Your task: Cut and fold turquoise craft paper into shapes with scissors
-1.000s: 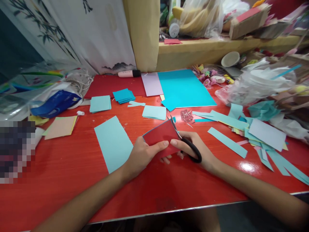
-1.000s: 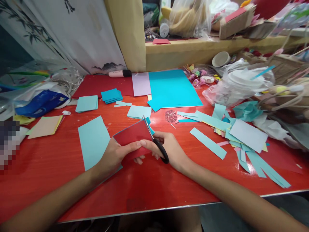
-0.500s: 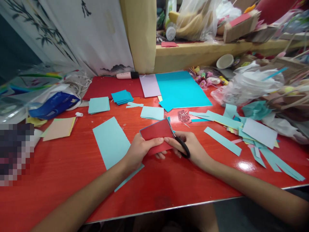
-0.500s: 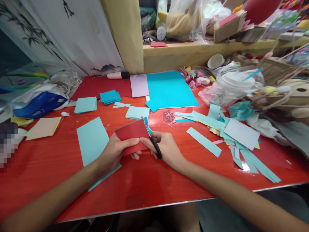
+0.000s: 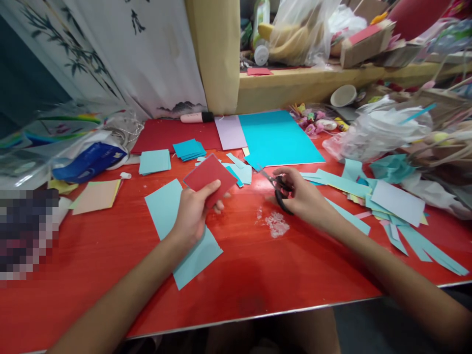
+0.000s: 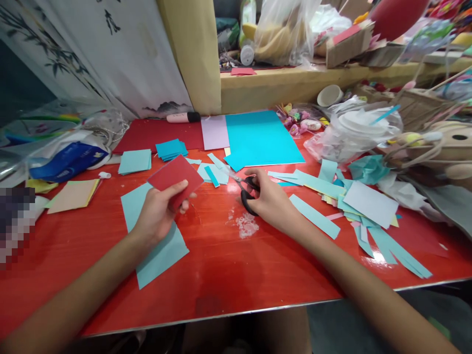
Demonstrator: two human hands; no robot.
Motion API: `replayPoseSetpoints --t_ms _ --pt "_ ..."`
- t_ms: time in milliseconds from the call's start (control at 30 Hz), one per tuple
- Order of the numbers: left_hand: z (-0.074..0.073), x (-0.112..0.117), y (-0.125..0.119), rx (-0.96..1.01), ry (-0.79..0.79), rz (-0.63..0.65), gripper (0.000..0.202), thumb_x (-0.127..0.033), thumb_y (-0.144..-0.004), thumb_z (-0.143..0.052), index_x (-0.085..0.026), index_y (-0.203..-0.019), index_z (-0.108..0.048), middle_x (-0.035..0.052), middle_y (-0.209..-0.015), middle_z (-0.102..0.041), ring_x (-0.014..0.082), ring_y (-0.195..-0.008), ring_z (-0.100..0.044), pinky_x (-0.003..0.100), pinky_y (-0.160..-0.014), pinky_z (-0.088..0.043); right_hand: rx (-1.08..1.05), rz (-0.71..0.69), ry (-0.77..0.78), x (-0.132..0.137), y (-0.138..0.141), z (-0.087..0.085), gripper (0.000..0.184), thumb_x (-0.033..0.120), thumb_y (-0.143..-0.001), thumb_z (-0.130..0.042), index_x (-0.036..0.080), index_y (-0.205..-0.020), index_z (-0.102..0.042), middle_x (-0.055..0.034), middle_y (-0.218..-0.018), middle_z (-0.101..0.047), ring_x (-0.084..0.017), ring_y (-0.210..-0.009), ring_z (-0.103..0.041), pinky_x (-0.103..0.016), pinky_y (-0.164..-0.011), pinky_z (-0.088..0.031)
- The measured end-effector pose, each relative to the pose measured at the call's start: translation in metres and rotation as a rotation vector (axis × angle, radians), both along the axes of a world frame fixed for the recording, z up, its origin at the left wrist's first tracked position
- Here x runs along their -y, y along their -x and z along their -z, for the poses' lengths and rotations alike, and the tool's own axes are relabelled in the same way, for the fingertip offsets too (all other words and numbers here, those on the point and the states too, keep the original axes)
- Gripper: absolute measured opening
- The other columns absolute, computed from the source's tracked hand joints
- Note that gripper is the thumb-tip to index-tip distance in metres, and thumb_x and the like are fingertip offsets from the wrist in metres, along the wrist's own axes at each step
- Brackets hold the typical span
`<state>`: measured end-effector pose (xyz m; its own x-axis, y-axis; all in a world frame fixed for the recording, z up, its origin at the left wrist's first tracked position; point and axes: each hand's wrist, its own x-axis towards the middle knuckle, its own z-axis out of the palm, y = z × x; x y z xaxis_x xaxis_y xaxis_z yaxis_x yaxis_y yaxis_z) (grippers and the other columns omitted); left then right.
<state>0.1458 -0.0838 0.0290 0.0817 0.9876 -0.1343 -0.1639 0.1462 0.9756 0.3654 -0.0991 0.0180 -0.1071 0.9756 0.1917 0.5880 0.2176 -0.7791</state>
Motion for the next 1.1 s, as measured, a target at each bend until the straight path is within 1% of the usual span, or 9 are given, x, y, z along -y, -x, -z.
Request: replayPoseSetpoints --t_ms 67,167,367,533,700,833,933,1033,1100 --pt "0.001 -0.006 0.004 -0.022 0.011 -0.015 0.021 -0.034 -0.072 -0.063 -0.013 -0.075 -0.061 0.0036 -0.064 -0.065 0.0069 -0.044 -0.050 0.018 -0.040 -0.038 0.169 -0.088 -0.008 -0.001 -0.002 0.002 0.037 0.023 -0.073 -0.056 0.017 -0.109 -0.047 -0.0085 -0.100 -0.054 -0.020 -0.089 -0.053 -0.032 -0.075 -0.045" --pt "0.000 -0.008 0.006 -0.106 0.042 0.105 0.024 -0.034 -0.072 -0.061 -0.011 -0.067 -0.060 0.0041 -0.054 -0.061 0.0071 -0.042 -0.048 0.017 -0.040 -0.038 0.377 -0.173 0.030 0.005 0.000 0.004 0.041 0.020 -0.072 -0.053 0.017 -0.113 -0.049 -0.0124 -0.111 -0.050 -0.025 -0.100 -0.050 -0.038 -0.083 -0.045" --pt "-0.005 -0.001 0.001 -0.147 0.092 0.366 0.025 -0.036 -0.073 -0.060 -0.011 -0.072 -0.062 0.0064 -0.062 -0.065 0.0063 -0.038 -0.046 0.017 -0.035 -0.035 0.445 -0.316 0.106 0.019 0.002 -0.011 0.058 0.029 -0.069 -0.061 0.022 -0.125 -0.047 -0.0110 -0.124 -0.045 -0.030 -0.113 -0.044 -0.042 -0.092 -0.041" --pt "-0.006 0.006 -0.001 -0.237 0.088 0.571 0.032 -0.041 -0.076 -0.057 -0.011 -0.065 -0.063 0.0020 -0.044 -0.054 0.0069 -0.034 -0.045 0.018 -0.035 -0.035 0.006 -0.132 0.121 0.024 0.013 -0.022 0.029 0.040 -0.085 -0.046 0.021 -0.105 -0.055 -0.0062 -0.091 -0.064 -0.019 -0.081 -0.062 -0.032 -0.069 -0.049" --pt "-0.006 0.009 -0.001 -0.282 0.060 0.669 0.032 -0.043 -0.076 -0.057 -0.013 -0.064 -0.058 0.0024 -0.049 -0.059 0.0092 -0.036 -0.051 0.020 -0.038 -0.040 -0.525 -0.139 0.418 0.025 0.025 -0.011 0.040 0.044 -0.075 -0.060 0.022 -0.102 -0.041 0.0018 -0.076 -0.058 -0.009 -0.044 -0.056 -0.021 -0.037 -0.041" --pt "-0.002 0.008 -0.005 -0.292 0.073 0.661 0.033 -0.045 -0.077 -0.055 -0.012 -0.076 -0.059 0.0043 -0.055 -0.062 0.0110 -0.041 -0.055 0.021 -0.043 -0.043 -0.604 -0.161 0.451 0.023 0.025 -0.004 0.032 0.041 -0.074 -0.063 0.018 -0.087 -0.045 0.0033 -0.069 -0.055 -0.006 -0.041 -0.053 -0.018 -0.038 -0.040" --pt "0.001 0.006 -0.008 -0.223 0.051 0.527 0.037 -0.044 -0.078 -0.055 -0.013 -0.096 -0.057 0.0050 -0.068 -0.066 0.0130 -0.053 -0.059 0.024 -0.050 -0.047 -0.619 -0.163 0.395 0.023 0.025 -0.002 0.025 0.039 -0.078 -0.058 0.018 -0.084 -0.047 0.0040 -0.062 -0.053 -0.006 -0.040 -0.049 -0.019 -0.037 -0.039" --pt "0.001 0.001 -0.004 -0.187 -0.013 0.388 0.033 -0.040 -0.076 -0.057 -0.014 -0.096 -0.058 0.0059 -0.088 -0.066 0.0144 -0.072 -0.061 0.025 -0.064 -0.048 -0.593 -0.167 0.405 0.020 0.023 -0.003 0.023 0.038 -0.081 -0.054 0.017 -0.089 -0.049 0.0025 -0.063 -0.055 -0.007 -0.043 -0.051 -0.021 -0.040 -0.042" --pt "-0.003 -0.006 0.004 -0.221 -0.020 0.385 0.028 -0.038 -0.075 -0.058 -0.014 -0.091 -0.061 0.0057 -0.090 -0.066 0.0156 -0.078 -0.060 0.026 -0.069 -0.046 -0.545 -0.124 0.343 0.016 0.019 -0.004 0.022 0.037 -0.083 -0.052 0.017 -0.092 -0.051 0.0003 -0.068 -0.057 -0.010 -0.053 -0.055 -0.022 -0.046 -0.045"
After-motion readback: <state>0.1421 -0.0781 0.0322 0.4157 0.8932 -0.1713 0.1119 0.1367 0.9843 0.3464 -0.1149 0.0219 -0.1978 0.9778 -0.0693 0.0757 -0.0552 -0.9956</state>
